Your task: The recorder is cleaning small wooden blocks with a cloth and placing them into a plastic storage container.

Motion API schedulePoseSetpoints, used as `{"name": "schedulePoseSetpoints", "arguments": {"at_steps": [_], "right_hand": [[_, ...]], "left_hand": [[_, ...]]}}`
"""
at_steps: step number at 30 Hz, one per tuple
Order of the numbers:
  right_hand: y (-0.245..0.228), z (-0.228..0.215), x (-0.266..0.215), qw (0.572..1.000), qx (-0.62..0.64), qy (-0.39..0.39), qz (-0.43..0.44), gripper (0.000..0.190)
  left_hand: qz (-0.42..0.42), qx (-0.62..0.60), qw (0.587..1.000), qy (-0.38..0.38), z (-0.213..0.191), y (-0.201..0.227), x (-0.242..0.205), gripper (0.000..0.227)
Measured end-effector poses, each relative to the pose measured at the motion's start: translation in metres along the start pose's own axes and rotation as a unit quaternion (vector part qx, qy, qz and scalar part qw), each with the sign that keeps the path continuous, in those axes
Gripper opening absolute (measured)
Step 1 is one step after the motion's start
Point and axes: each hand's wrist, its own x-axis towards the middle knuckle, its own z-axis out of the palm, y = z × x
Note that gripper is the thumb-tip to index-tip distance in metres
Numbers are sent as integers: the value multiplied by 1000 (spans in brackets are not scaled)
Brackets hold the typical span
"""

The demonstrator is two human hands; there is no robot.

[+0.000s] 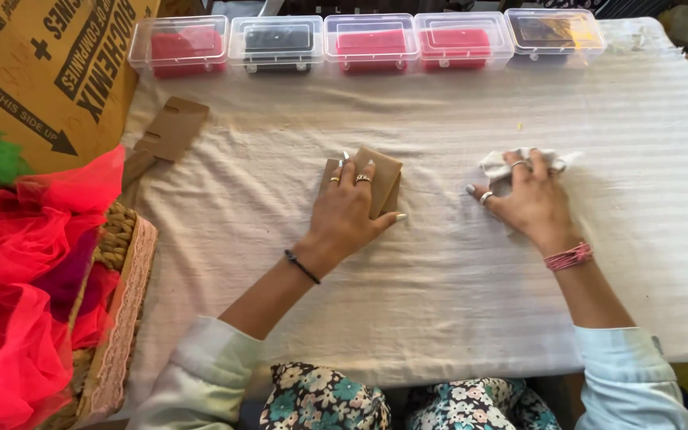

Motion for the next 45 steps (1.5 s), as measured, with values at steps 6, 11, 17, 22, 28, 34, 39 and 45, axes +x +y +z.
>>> {"name": "schedulePoseSetpoints", "arguments": {"at_steps": [6,11,17,22,28,34,39,45], "right_hand": [[11,32,-3,978,49,108,-173,42],[-64,-26,-23,930,295,149,-158,47],[-140,-8,-46,816,257,248,-455,46],[-133,9,-12,821,218,151,-505,39],[-139,24,-28,850,233,244,-404,37],[-137,12,-11,889,258,74,-370,41],[-134,11,-44,852,220,271,-391,46],[-123,8,-24,874,229,218,-370,39]], "left_hand": [[114,-111,976,146,30,-15,12,96],[42,-643,765,-7,9,-12,16,76],[-39,-888,451,-84,61,-43,25,61],[-55,-849,522,-59,32,-27,8,61],[-109,-887,449,-24,65,-43,23,52],[-20,-885,464,-18,66,-47,24,53],[-93,-870,483,-23,41,-28,5,49],[-68,-845,529,-16,30,-20,0,50]]}}
